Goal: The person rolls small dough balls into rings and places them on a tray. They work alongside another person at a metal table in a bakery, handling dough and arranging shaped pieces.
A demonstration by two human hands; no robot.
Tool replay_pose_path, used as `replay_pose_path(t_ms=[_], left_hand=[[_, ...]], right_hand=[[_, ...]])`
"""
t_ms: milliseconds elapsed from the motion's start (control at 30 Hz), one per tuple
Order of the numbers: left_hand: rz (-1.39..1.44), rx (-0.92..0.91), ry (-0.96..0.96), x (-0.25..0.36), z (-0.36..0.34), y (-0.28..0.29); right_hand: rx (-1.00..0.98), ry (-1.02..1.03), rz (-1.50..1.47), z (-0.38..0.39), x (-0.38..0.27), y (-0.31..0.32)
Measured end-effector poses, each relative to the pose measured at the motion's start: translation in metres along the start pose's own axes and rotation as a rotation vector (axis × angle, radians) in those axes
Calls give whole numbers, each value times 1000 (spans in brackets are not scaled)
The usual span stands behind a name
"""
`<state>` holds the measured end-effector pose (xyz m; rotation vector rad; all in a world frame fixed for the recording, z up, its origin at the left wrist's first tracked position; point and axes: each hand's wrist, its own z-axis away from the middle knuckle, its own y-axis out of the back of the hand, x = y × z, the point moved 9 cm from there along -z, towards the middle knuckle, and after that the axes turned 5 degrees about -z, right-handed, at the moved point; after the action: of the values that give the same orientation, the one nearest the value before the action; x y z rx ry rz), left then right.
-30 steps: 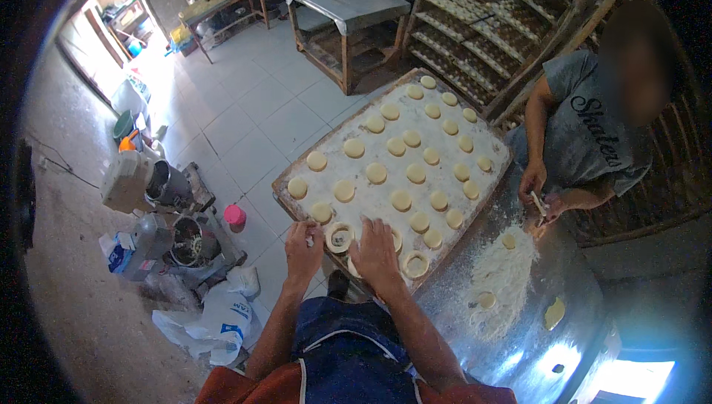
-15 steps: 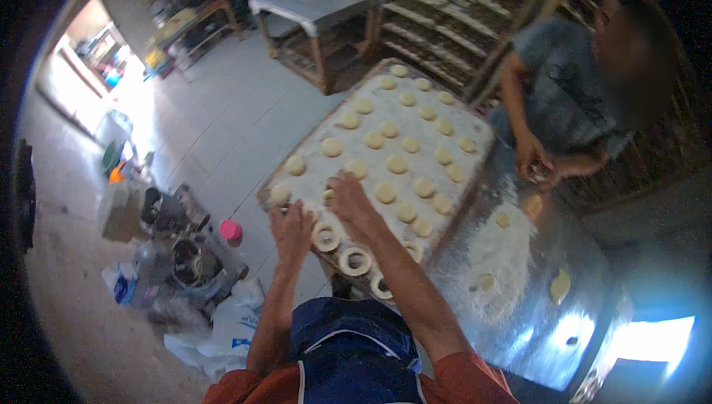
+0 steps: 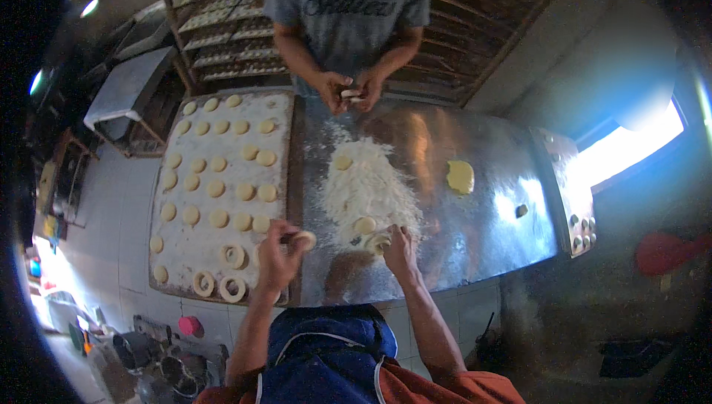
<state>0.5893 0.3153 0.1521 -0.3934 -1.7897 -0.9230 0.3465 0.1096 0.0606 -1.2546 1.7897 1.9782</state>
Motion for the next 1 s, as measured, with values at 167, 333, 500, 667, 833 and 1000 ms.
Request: replay_pose_path(t_ms=[167,333,500,667,833,1000], left_hand=[[-169,-24,-306,8,-3,-126],[261,-317,229,-26,20,-188],[350,-206,298,-36,26,-197],[412,-184,312,-25,23,-199],[1113,-70,487,-44,35,-213],[1029,-331,425,-30,37,-206]], right_hand=[[-165,67,-115,-3,19,-14],[-230,-200,-747,12,17,4],[-282,-181,-572,7,1,12],[-270,-149,-769,7,-5,11],[-748,-95,-1120,10,-22,-5],[-622,-599,-1416,7,-2,-27]])
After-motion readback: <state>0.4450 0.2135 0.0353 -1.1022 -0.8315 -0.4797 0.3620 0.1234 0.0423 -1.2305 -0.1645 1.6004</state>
